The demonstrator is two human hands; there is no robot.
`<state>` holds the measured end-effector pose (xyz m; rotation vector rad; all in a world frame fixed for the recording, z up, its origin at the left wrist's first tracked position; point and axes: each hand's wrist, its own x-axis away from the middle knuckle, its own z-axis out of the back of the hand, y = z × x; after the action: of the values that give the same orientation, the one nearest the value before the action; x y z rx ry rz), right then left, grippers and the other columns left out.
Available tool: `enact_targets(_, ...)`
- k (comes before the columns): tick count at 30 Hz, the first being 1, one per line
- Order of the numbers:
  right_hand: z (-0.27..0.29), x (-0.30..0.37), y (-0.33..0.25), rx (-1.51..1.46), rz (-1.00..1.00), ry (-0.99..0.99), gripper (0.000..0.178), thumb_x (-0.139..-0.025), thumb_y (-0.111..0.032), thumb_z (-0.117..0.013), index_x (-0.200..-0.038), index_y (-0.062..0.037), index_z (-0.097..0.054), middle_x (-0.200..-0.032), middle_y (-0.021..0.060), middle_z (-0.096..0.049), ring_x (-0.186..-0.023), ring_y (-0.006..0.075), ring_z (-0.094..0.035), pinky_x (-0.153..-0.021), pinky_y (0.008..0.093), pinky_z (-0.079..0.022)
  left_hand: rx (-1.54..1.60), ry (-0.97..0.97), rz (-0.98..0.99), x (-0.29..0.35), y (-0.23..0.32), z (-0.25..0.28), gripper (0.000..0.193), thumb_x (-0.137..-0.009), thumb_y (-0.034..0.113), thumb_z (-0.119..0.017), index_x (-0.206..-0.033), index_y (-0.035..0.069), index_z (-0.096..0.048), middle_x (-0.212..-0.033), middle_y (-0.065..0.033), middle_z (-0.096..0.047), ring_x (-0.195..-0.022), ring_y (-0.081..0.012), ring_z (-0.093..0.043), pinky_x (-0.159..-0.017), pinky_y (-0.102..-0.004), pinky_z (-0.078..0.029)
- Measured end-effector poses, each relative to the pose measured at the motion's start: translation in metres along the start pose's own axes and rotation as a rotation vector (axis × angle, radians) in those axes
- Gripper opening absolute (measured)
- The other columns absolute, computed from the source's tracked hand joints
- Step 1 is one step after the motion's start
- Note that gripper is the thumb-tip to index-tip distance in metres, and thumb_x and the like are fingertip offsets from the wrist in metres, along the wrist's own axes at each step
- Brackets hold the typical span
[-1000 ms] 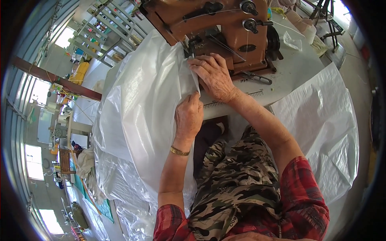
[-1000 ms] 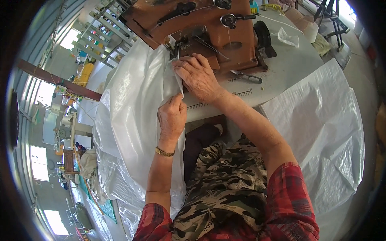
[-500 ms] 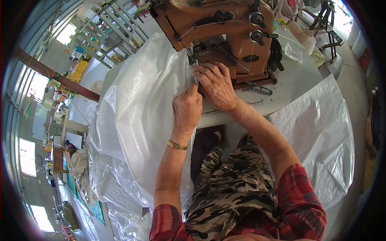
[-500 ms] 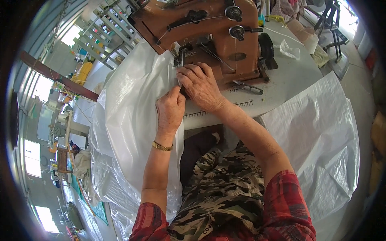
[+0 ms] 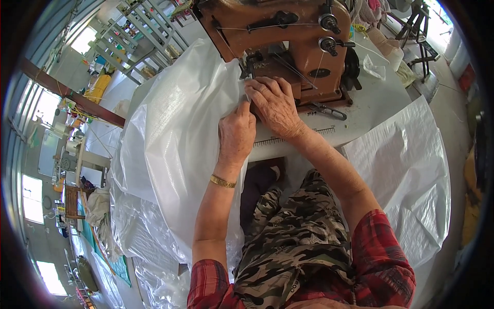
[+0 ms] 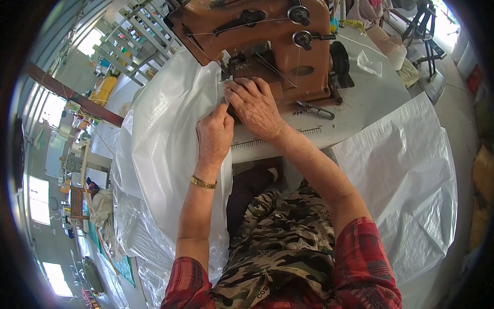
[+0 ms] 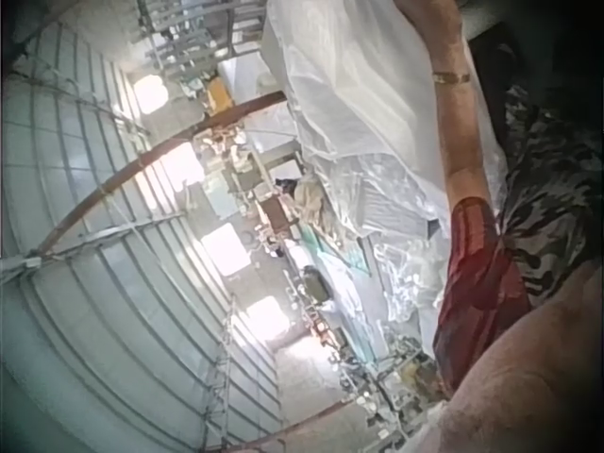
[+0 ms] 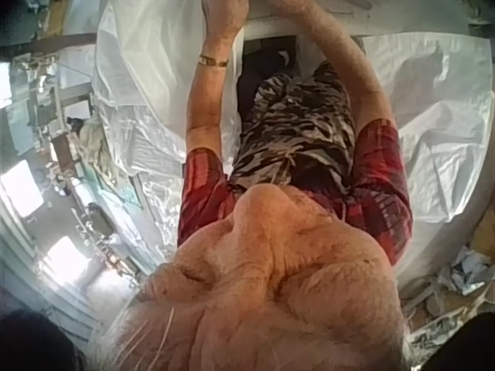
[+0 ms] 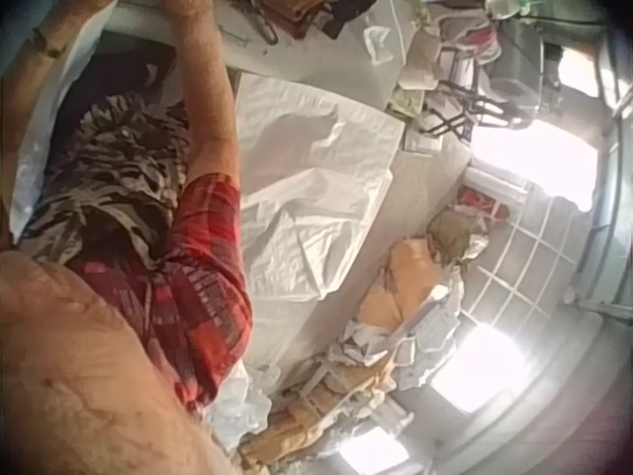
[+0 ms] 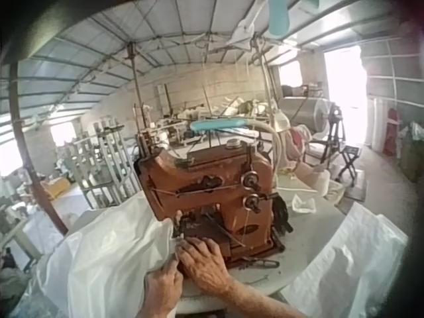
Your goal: The person aligns and feeds the edges of large plastic sheets through a sewing machine to sew them together.
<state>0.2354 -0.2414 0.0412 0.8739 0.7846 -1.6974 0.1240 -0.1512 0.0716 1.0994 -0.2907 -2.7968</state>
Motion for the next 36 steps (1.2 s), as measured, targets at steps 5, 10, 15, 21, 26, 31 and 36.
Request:
enact_targets(5,-0.002,0.000,0.000,0.040,-0.018,-0.012,0.042,-0.081,-0.019,-0.063,-0.120,-0.0092,-0.055,-0.126,0.0022,-0.057,-0.119,0.0211,-0.050,-0.104,0.0405,-0.033,0.015,0.030,-0.011,-0.005,-0.001,-0.001,0.014,-0.080,-0.004,-0.058,-0.093,-0.001,-0.061,-0.069,-0.0191,-0.060,-0.061,-0.0373,-0.061,-0.056,-0.0446,-0.049)
enact_targets(10,-0.004,0.001,0.002,0.016,-0.019,-0.020,0.047,-0.080,-0.019,-0.064,-0.125,-0.0098,-0.053,-0.131,0.0024,-0.055,-0.121,0.0225,-0.049,-0.105,0.0426,-0.032,0.004,0.013,-0.005,-0.005,-0.001,-0.002,0.013,-0.080,-0.004,-0.058,-0.092,0.000,-0.060,-0.065,-0.0195,-0.058,-0.060,-0.0381,-0.060,-0.055,-0.0456,-0.048)
enact_targets(15,-0.002,0.001,0.001,0.019,-0.017,-0.003,0.038,-0.083,-0.019,-0.060,-0.120,-0.0083,-0.056,-0.127,0.0030,-0.057,-0.121,0.0215,-0.049,-0.106,0.0405,-0.032,-0.016,0.029,-0.018,-0.006,-0.002,-0.001,0.011,-0.081,-0.004,-0.058,-0.091,0.001,-0.059,-0.064,-0.0200,-0.057,-0.060,-0.0384,-0.060,-0.054,-0.0460,-0.047)
enact_targets(21,0.000,0.000,0.001,0.025,-0.016,-0.010,0.035,-0.084,-0.020,-0.060,-0.117,-0.0090,-0.057,-0.127,0.0026,-0.057,-0.121,0.0209,-0.049,-0.106,0.0398,-0.032,-0.078,0.001,-0.012,-0.004,-0.001,-0.002,0.009,-0.083,-0.001,-0.057,-0.092,0.000,-0.058,-0.062,-0.0205,-0.056,-0.061,-0.0390,-0.061,-0.055,-0.0466,-0.048)
enact_targets(26,0.000,0.001,0.004,0.016,0.000,-0.012,0.033,-0.083,-0.019,-0.060,-0.115,-0.0102,-0.056,-0.125,0.0018,-0.058,-0.120,0.0205,-0.049,-0.105,0.0392,-0.032,-0.136,-0.152,0.002,-0.002,0.009,0.008,0.020,-0.087,0.006,-0.059,-0.106,0.001,-0.057,-0.083,-0.0190,-0.064,-0.074,-0.0359,-0.065,-0.065,-0.0444,-0.052)
enact_targets(31,-0.001,0.003,0.006,0.010,0.023,-0.006,0.037,-0.082,-0.017,-0.062,-0.118,-0.0111,-0.055,-0.126,0.0017,-0.057,-0.121,0.0200,-0.049,-0.105,0.0395,-0.032,-0.300,-0.316,-0.036,0.022,0.042,0.042,0.033,-0.087,0.011,-0.063,-0.118,0.001,-0.057,-0.105,-0.0134,-0.065,-0.088,-0.0299,-0.066,-0.073,-0.0404,-0.054)
enact_targets(36,0.001,0.003,0.005,-0.003,0.031,-0.005,0.039,-0.082,-0.015,-0.062,-0.120,-0.0107,-0.054,-0.128,0.0014,-0.056,-0.122,0.0207,-0.048,-0.105,0.0401,-0.031,0.068,-0.384,-0.206,0.092,0.091,0.061,0.036,-0.084,0.013,-0.067,-0.118,0.003,-0.060,-0.113,-0.0110,-0.063,-0.095,-0.0254,-0.063,-0.079,-0.0368,-0.053)
